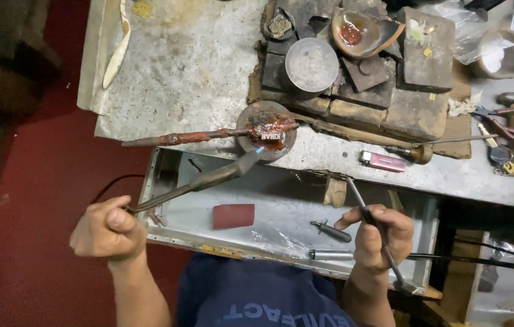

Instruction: Heating a small metal jewelry component with a blowtorch while manipulating it with a metal rod on a workbench.

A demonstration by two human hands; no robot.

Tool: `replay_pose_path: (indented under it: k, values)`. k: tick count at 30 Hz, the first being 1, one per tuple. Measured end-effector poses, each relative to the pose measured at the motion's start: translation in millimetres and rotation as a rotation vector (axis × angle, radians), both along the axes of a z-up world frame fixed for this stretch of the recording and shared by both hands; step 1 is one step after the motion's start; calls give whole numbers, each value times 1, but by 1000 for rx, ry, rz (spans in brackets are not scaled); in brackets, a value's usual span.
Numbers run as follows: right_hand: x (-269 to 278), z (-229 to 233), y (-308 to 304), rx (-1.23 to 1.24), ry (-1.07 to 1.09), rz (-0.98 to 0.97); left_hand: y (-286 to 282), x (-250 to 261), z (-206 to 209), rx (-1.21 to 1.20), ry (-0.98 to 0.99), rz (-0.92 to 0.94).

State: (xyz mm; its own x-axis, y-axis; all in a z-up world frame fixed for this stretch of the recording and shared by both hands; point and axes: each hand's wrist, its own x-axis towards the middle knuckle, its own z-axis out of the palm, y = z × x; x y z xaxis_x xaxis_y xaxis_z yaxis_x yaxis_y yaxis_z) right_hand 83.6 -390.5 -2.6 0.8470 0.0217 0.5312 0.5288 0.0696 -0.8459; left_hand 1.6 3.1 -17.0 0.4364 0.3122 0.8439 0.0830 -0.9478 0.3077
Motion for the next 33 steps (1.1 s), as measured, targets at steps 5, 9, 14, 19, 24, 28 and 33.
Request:
replay_pose_path:
  k: [5, 9, 14, 19, 24, 28, 33]
  values:
    - [-9, 8, 14, -210, -32, -89, -7, 6, -5, -12, -48, 12]
    - [-10, 1, 16, -225, -58, -121, 7, 0, -14, -6, -71, 8]
    - [-4, 10, 26, -357, -159, -72, -4, 6, -9, -53, -98, -24]
    - [14, 12, 36, -265, -338, 10, 24, 4, -37, 60, -217, -63]
    - [13, 6, 41, -275, -319, 21, 28, 0, -36, 85, -251, -77]
    - [13, 5, 49, -239, -337, 2, 19, 7, -28, 51, -273, -137]
    - [15, 16, 64, -268, -373, -48, 19, 6, -21, 48, -279, -124]
